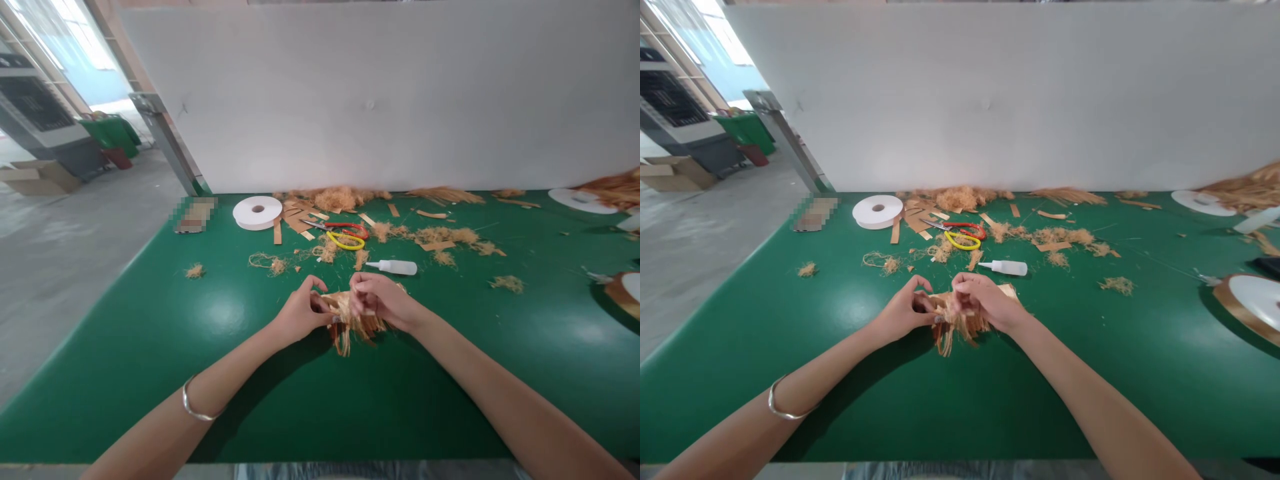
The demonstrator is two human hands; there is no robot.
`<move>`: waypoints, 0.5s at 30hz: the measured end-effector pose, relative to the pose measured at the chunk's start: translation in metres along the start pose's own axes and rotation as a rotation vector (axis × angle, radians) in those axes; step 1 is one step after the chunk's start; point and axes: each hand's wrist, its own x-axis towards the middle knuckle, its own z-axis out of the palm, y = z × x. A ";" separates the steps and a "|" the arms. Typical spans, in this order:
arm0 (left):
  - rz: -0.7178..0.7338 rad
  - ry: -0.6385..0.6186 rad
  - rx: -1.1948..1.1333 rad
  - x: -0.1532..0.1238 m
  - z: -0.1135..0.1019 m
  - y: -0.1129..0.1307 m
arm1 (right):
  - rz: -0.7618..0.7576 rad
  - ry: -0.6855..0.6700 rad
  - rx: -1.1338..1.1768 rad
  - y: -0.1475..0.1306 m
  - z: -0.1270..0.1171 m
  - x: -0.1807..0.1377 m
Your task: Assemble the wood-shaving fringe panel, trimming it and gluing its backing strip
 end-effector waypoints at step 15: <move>0.014 -0.011 -0.001 0.000 -0.001 -0.004 | -0.281 0.068 -1.243 -0.001 0.005 -0.007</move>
